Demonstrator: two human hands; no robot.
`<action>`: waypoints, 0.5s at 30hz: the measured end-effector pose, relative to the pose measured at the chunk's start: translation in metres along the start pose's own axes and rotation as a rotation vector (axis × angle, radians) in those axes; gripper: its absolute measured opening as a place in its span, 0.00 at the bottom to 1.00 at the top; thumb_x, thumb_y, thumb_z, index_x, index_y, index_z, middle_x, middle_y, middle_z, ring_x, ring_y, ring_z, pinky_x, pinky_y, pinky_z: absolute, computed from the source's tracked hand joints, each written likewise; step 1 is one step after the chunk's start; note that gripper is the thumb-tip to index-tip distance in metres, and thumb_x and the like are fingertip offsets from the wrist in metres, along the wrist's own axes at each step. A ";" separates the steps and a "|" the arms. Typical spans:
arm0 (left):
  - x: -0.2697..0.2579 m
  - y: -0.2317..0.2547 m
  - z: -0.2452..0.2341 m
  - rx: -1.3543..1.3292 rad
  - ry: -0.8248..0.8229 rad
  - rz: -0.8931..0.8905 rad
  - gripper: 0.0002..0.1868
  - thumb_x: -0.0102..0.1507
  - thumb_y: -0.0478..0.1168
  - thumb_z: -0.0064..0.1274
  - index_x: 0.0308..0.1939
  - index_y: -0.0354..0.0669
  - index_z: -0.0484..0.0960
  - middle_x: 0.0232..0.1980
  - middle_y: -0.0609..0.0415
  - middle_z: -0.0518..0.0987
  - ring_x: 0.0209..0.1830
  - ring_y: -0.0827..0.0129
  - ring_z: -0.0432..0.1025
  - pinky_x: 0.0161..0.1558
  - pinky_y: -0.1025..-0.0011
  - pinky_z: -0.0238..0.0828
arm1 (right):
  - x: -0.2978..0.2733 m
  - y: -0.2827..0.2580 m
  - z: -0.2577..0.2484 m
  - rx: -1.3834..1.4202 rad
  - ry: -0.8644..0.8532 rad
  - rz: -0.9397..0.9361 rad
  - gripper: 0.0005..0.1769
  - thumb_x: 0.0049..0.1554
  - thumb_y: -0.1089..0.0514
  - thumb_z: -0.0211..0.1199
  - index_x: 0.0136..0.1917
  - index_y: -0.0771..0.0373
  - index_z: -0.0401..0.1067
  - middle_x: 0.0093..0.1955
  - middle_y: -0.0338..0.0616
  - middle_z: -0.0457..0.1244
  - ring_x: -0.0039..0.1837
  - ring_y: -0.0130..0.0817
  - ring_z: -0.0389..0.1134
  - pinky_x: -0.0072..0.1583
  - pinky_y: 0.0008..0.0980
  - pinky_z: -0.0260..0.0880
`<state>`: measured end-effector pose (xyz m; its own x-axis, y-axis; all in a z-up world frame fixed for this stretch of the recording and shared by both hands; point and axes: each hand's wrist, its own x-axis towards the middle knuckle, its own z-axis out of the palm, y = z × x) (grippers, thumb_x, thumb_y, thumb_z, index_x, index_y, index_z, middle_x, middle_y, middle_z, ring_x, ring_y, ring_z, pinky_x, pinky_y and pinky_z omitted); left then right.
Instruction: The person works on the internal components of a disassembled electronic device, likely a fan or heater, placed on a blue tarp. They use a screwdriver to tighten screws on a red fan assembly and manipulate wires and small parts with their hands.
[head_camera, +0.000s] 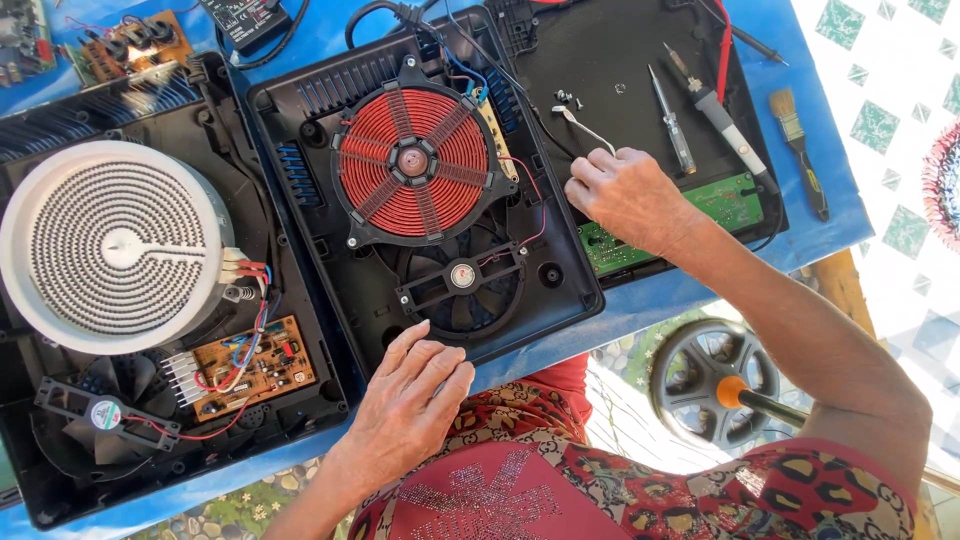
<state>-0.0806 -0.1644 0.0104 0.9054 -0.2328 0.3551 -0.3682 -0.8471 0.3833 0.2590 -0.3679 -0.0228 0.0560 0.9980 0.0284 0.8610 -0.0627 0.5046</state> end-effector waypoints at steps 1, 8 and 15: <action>0.003 0.000 -0.001 0.000 0.000 -0.001 0.12 0.68 0.35 0.56 0.55 0.38 0.75 0.53 0.44 0.76 0.51 0.50 0.71 0.72 0.41 0.65 | 0.003 0.003 0.002 0.000 0.000 -0.002 0.12 0.51 0.64 0.72 0.43 0.48 0.73 0.42 0.31 0.61 0.43 0.28 0.64 0.40 0.25 0.65; 0.016 0.004 -0.008 -0.006 0.027 0.029 0.09 0.71 0.35 0.52 0.54 0.38 0.74 0.53 0.42 0.75 0.51 0.50 0.70 0.73 0.42 0.65 | 0.009 0.006 0.019 0.511 0.092 0.333 0.04 0.48 0.57 0.60 0.39 0.50 0.67 0.39 0.31 0.62 0.39 0.31 0.65 0.34 0.33 0.65; 0.055 -0.005 -0.038 0.126 0.147 0.030 0.04 0.70 0.31 0.52 0.49 0.36 0.77 0.47 0.47 0.76 0.45 0.58 0.70 0.70 0.46 0.60 | 0.031 0.006 -0.039 1.426 0.336 0.597 0.04 0.56 0.65 0.56 0.43 0.59 0.69 0.43 0.37 0.62 0.44 0.24 0.59 0.46 0.23 0.63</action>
